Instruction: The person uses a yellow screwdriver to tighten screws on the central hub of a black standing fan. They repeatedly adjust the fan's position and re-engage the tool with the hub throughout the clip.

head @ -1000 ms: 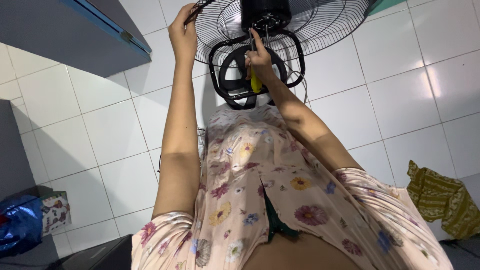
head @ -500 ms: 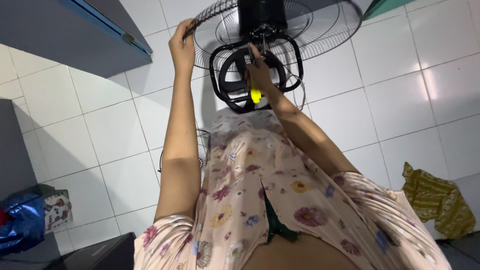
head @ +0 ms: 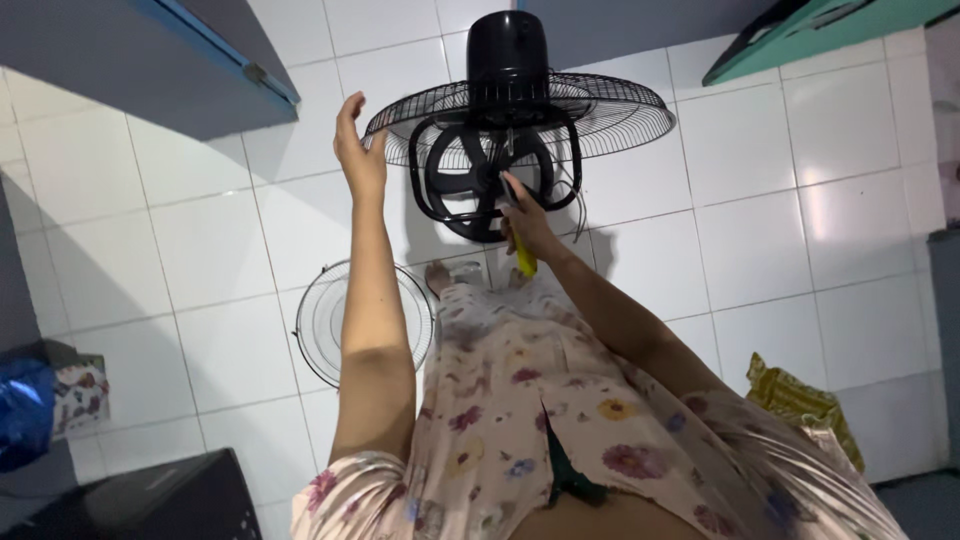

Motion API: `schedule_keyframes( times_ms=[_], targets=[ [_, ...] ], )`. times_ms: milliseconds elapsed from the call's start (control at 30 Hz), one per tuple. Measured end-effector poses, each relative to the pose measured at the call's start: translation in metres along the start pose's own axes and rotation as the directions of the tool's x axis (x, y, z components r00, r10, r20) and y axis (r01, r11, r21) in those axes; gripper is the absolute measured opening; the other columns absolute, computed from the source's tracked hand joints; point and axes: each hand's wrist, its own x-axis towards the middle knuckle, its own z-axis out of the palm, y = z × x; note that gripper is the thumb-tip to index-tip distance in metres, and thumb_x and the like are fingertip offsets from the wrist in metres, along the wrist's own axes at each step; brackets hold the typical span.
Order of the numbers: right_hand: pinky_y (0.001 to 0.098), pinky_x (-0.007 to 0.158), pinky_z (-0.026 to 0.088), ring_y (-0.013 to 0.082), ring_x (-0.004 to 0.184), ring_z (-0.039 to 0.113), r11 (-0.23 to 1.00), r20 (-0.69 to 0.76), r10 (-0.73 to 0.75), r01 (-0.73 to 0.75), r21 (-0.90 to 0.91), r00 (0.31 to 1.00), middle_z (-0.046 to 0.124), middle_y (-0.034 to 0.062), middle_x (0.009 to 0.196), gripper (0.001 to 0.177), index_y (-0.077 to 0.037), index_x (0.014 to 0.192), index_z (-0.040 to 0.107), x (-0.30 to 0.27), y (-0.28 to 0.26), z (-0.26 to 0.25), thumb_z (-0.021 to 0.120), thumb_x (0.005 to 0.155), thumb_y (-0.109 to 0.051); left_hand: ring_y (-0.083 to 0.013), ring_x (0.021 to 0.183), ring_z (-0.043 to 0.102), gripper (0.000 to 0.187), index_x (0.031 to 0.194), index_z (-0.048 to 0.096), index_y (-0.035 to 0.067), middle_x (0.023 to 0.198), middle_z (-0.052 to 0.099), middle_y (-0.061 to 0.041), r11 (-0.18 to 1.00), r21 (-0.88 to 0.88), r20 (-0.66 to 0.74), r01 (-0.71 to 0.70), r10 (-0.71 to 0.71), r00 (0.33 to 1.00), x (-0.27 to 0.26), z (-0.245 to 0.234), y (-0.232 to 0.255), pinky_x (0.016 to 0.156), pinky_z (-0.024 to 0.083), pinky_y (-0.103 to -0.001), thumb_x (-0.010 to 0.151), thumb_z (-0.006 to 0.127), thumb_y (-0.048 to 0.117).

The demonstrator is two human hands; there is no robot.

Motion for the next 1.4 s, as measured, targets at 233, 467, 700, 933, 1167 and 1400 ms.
schedule_keyframes(
  times_ms=[233,467,700,933,1167,1400],
  targets=[
    [0.0327,0.041,0.052,0.0134,0.05,0.056,0.999,-0.014,0.039,-0.038,0.028,0.999,0.06,0.0053,0.072,0.071,-0.038,0.162,0.028,-0.005,0.015,-0.019,0.049,0.101,-0.009,-0.0396,0.148,0.036,0.083,0.156,0.03,0.002,0.158,0.033,-0.022,0.992,0.02,-0.288,0.128,-0.117,0.95,-0.088,0.024,-0.036,0.126,0.031,-0.049,0.094,0.083,0.012],
    [0.0316,0.041,0.053,0.0128,0.05,0.056,0.996,-0.03,0.062,-0.06,0.06,0.998,0.06,0.0055,0.072,0.071,-0.038,0.162,0.026,-0.008,0.019,-0.011,0.048,0.102,-0.009,-0.0328,0.131,0.05,0.069,0.152,0.036,0.005,0.153,0.04,-0.019,0.804,-0.313,-0.121,0.505,-0.561,0.819,-0.195,0.078,-0.098,0.108,0.048,-0.04,0.095,0.074,0.015],
    [0.0322,0.04,0.053,0.0132,0.046,0.055,0.985,0.043,-0.102,0.095,0.144,0.994,0.06,0.007,0.069,0.069,-0.033,0.162,0.025,0.012,0.023,0.002,0.048,0.102,-0.008,-0.0161,0.116,0.055,0.06,0.146,0.042,0.003,0.133,0.058,-0.009,0.53,-0.653,0.159,0.54,-0.602,0.783,-0.214,0.136,-0.122,0.1,0.047,-0.028,0.094,0.072,0.009],
    [0.0322,0.042,0.053,0.0136,0.049,0.057,0.96,0.121,-0.245,0.223,0.171,0.962,0.061,0.0051,0.077,0.072,-0.023,0.165,0.022,0.045,0.031,-0.002,0.052,0.102,-0.006,-0.0072,0.103,0.056,0.053,0.146,0.044,0.008,0.133,0.059,-0.001,0.151,-0.801,0.308,0.579,-0.726,0.615,-0.2,0.205,-0.199,0.088,0.045,-0.021,0.1,0.068,0.016],
    [0.0327,0.04,0.052,0.018,0.045,0.058,0.956,0.118,-0.234,0.207,0.206,0.965,0.063,0.0097,0.069,0.082,-0.022,0.165,0.011,0.083,0.038,-0.01,0.055,0.097,-0.007,-0.014,0.125,0.058,0.055,0.154,0.035,0.012,0.146,0.05,-0.004,0.13,-0.843,0.396,0.523,-0.509,0.764,-0.188,0.24,-0.242,0.105,0.05,-0.028,0.106,0.06,0.022],
    [0.0356,0.044,0.054,0.0205,0.046,0.058,0.848,0.335,-0.489,0.35,0.398,0.805,0.06,0.013,0.066,0.076,-0.022,0.167,0.013,0.108,0.049,-0.017,0.051,0.103,-0.006,-0.0268,0.122,0.062,0.042,0.151,0.041,0.011,0.148,0.056,-0.013,0.248,-0.854,0.359,0.457,-0.356,0.863,-0.18,0.25,-0.228,0.102,0.054,-0.041,0.111,0.048,0.024]
  ],
)
